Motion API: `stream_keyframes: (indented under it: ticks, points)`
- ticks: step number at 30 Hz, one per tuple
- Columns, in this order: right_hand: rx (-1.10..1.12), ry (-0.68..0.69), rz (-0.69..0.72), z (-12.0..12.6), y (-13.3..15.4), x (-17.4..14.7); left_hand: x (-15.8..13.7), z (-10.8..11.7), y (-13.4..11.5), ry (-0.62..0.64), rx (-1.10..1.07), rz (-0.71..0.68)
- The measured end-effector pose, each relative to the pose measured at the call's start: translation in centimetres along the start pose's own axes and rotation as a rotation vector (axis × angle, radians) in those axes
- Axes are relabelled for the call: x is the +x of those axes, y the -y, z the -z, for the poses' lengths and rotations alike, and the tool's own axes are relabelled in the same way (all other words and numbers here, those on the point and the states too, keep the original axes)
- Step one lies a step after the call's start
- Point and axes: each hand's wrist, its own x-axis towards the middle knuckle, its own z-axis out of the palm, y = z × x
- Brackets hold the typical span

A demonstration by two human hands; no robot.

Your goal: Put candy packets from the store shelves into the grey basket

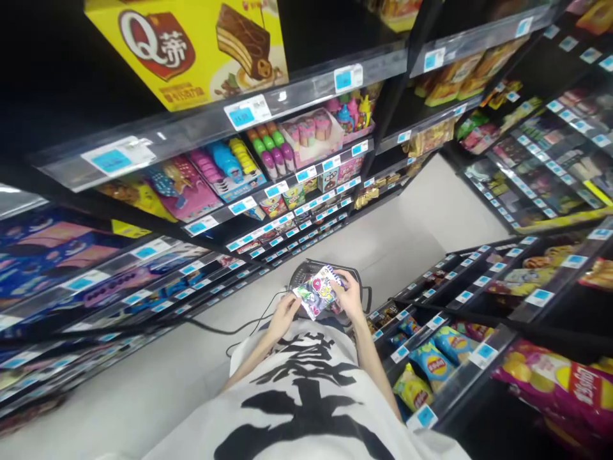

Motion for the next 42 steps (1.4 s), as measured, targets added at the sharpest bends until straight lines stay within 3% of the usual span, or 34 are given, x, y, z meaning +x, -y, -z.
stream_keyframes:
  ticks: [2,5,10,14,17,20,23,29,37,40,42]
  points:
    - [-0.042,-0.037,0.012,0.0,1.1,0.1,1.1,0.5,-1.0,0.035,0.029,-0.114]
    - [0.015,-0.149,-0.030,-0.9,2.6,-0.2,3.0,1.2,-2.4,-0.010,0.075,-0.379]
    - [0.256,-0.223,-0.197,-3.7,3.8,-0.8,6.2,3.7,-4.3,-0.119,0.497,-0.909]
    - [0.258,-0.208,-0.188,-4.7,5.2,-1.0,6.7,5.9,-6.0,0.049,0.619,-1.038]
    - [0.285,-0.057,-0.117,-4.1,6.7,-1.0,6.2,6.2,-7.3,0.177,0.532,-0.988]
    - [0.207,0.065,0.005,-3.1,7.9,-0.8,5.7,5.5,-7.8,0.067,0.310,-0.845]
    - [-0.047,-0.012,0.094,-2.6,8.3,-0.1,5.7,4.6,-7.7,-0.080,0.137,-0.624]
    - [-0.510,-0.272,0.240,-3.4,8.6,2.1,6.6,4.6,-7.4,0.071,-0.144,-0.178]
    - [-0.560,-0.298,0.225,-3.7,9.0,2.3,7.1,4.6,-7.4,0.079,-0.192,-0.142]
    - [-0.523,-0.233,0.260,-2.5,8.7,2.0,7.1,4.5,-6.9,0.088,-0.193,-0.160]
    - [-0.383,-0.152,0.212,-2.1,8.2,1.7,7.3,4.4,-6.5,0.097,-0.193,-0.163]
